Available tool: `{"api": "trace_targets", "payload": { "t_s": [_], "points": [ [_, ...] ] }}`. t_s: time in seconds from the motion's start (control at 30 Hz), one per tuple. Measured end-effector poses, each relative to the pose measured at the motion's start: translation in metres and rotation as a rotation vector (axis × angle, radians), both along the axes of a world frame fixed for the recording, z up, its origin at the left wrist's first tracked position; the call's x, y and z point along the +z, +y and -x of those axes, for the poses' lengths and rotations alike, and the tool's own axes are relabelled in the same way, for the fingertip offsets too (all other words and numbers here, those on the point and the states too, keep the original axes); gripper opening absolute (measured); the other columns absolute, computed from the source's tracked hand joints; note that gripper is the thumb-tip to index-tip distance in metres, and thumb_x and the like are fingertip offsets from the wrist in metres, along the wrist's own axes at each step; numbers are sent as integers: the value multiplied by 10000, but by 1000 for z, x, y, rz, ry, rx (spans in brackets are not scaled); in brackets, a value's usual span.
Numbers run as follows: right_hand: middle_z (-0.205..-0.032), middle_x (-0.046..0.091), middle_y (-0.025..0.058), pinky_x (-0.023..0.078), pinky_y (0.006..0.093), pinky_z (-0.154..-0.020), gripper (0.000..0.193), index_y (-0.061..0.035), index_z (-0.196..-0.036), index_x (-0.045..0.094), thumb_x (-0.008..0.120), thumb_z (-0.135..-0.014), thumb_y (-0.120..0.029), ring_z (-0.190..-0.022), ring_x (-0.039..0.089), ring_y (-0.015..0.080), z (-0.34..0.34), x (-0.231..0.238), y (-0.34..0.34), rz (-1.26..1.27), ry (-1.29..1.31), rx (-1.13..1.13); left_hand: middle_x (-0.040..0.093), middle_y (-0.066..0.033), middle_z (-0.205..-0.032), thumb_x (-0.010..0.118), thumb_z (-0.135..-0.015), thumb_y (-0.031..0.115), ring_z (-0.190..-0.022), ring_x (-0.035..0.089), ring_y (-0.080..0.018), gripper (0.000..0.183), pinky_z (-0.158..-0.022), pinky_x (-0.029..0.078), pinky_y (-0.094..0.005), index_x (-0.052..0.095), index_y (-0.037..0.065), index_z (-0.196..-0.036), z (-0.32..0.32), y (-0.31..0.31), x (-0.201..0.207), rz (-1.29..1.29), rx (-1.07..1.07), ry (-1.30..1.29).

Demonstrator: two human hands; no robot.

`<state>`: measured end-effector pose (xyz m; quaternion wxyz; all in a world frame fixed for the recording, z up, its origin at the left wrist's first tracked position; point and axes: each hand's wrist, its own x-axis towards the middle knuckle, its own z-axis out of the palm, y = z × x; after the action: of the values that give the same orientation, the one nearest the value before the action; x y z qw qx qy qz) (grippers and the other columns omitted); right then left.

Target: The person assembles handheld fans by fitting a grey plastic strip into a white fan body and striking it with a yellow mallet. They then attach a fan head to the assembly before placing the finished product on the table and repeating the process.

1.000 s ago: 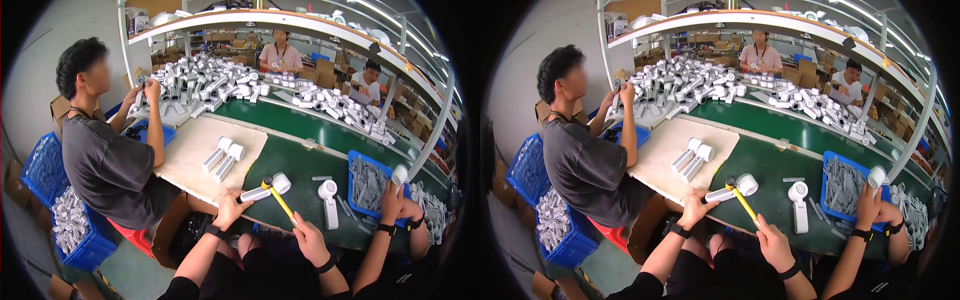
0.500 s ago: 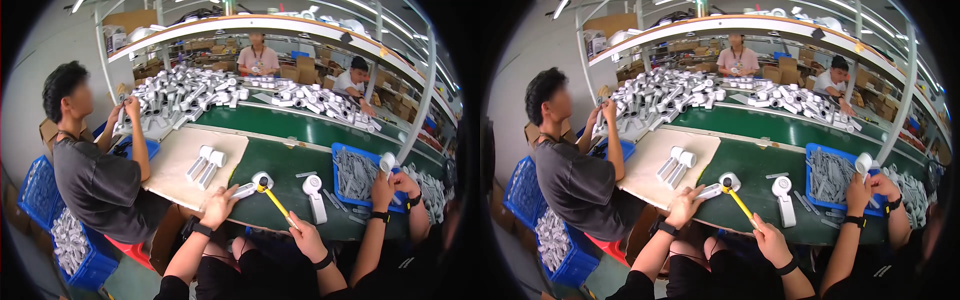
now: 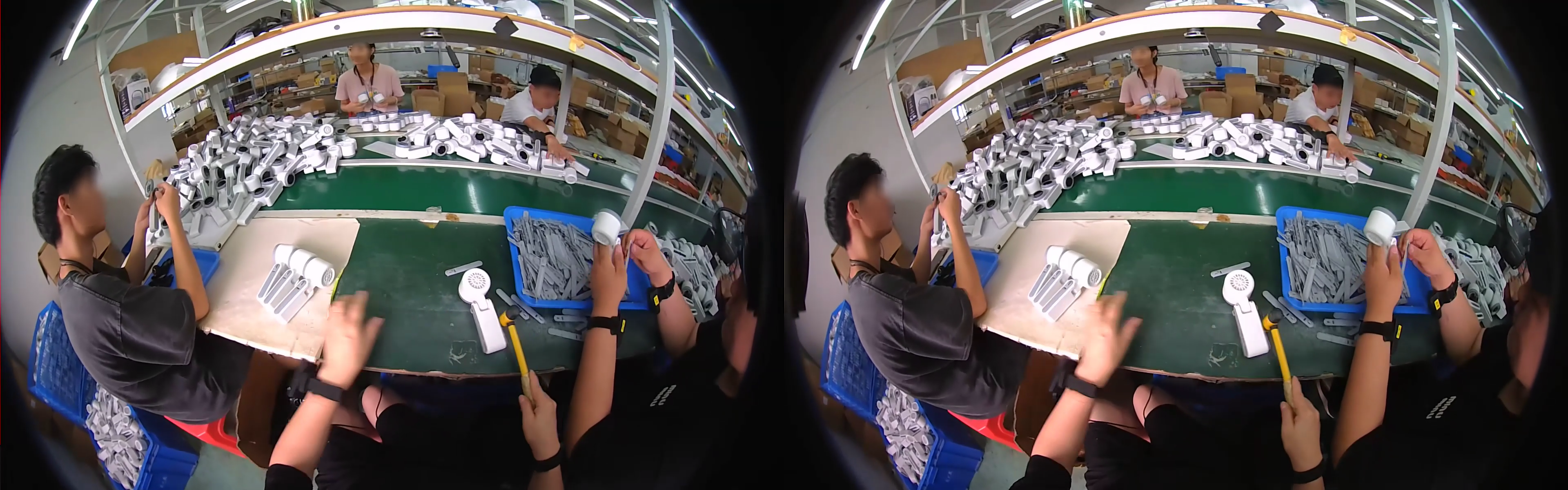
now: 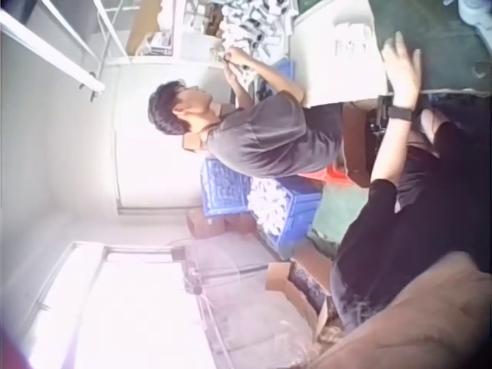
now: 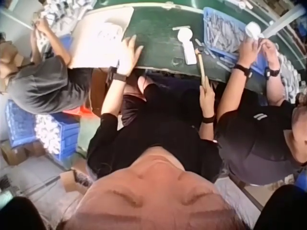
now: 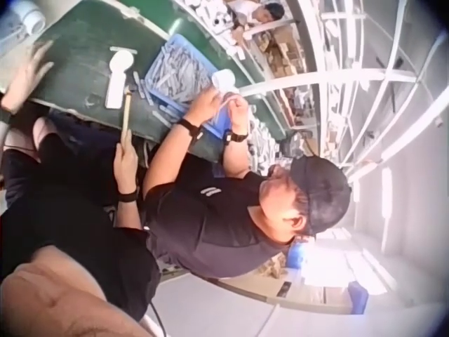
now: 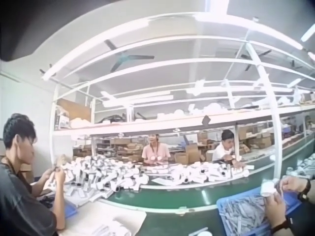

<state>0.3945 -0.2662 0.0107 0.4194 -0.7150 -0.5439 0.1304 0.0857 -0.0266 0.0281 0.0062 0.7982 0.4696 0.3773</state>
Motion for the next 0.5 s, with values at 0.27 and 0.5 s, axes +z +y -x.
{"api": "trace_targets", "payload": {
  "t_s": [0.27,0.5],
  "points": [
    [-914,662,73,484,243,-649,563,13,-1457,427,585,-917,-5,-700,574,94,28,-20,33,-51,193,223,560,-248,-1234,820,-754,288,-1115,553,-395,783,-992,451,-462,467,18,-1398,-108,-29,-22,36,-170,21],
    [-992,660,181,489,255,-775,532,55,-1415,452,600,-907,6,-837,602,127,23,6,40,5,313,180,676,-236,-880,691,-834,169,-851,656,-416,304,-781,532,-478,638,-2,-1081,-54,-15,5,247,-232,-162]
  ]
}}
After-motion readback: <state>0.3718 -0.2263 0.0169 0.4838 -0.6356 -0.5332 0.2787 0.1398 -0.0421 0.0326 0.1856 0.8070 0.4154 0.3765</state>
